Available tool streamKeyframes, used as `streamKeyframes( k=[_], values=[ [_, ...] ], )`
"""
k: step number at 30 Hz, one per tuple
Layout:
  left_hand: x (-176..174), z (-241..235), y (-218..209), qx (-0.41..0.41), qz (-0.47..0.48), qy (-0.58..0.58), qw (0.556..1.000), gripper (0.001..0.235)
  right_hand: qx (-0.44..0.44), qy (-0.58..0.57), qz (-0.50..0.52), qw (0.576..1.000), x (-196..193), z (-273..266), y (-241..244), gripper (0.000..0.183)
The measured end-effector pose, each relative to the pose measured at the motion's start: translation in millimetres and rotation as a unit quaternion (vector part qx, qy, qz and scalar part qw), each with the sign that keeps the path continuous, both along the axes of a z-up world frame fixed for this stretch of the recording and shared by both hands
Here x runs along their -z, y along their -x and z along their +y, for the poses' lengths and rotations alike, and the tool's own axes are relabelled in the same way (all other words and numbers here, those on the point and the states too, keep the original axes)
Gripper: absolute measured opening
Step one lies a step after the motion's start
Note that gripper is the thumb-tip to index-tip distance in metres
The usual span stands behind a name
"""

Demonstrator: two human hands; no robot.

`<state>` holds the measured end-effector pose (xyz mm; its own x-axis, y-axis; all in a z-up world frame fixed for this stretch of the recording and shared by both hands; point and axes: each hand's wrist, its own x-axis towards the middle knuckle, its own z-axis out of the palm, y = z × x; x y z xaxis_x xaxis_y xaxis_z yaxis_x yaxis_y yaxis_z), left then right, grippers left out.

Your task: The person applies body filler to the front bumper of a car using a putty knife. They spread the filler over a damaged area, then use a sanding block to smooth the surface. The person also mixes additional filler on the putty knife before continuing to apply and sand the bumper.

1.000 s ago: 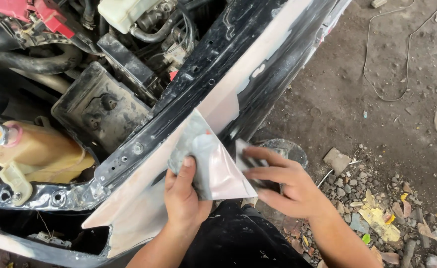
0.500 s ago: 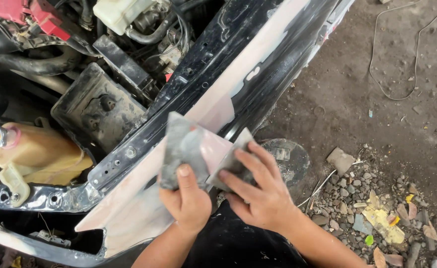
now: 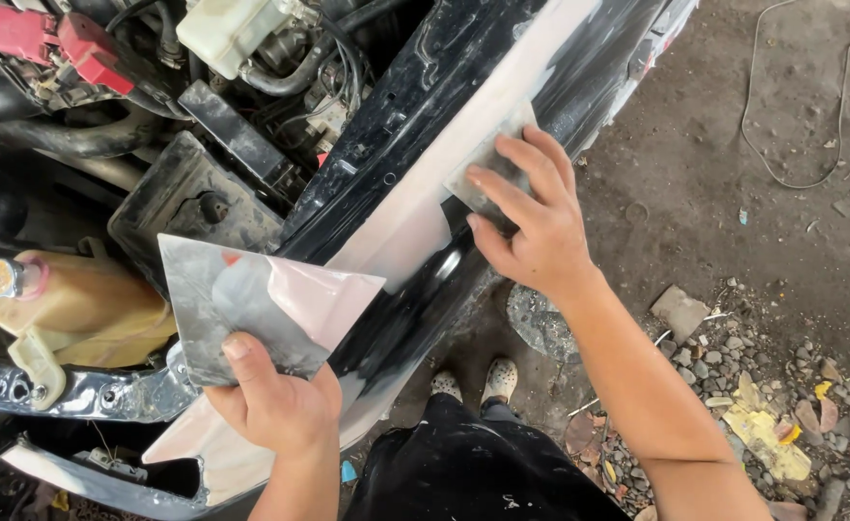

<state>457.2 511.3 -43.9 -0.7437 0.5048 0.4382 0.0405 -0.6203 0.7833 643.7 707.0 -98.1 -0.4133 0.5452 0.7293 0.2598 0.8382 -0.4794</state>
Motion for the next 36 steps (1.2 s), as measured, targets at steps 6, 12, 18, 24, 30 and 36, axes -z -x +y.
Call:
streamKeyframes(
  k=[6,12,18,24,30,36],
  values=[
    [-2.5,-1.4,-1.7,0.015,0.007,0.014,1.000,0.057,0.002,-0.020,-0.051,0.999,-3.9,-5.3,-14.5,0.050],
    [-2.3,-2.0,-0.7,0.008,-0.003,0.013,1.000,0.059,0.022,-0.033,-0.023,0.999,23.2,30.4,-34.4,0.041],
    [6.3,-1.8,1.6,-0.011,0.010,0.006,1.000,0.059,0.079,-0.005,0.041,0.996,31.0,59.8,-60.8,0.040],
    [7.9,-2.1,0.4,-0.030,0.011,0.006,0.999,0.058,0.037,-0.052,0.039,0.997,48.1,66.6,-50.0,0.041],
    [5.6,-1.9,-1.3,-0.041,0.022,0.004,0.999,0.059,0.030,0.026,0.067,0.997,41.0,58.2,-57.8,0.046],
    [-10.2,-17.0,-10.0,-0.020,-0.019,0.056,0.998,0.069,-0.002,0.284,0.222,0.933,53.7,28.0,-65.6,0.044]
  ],
)
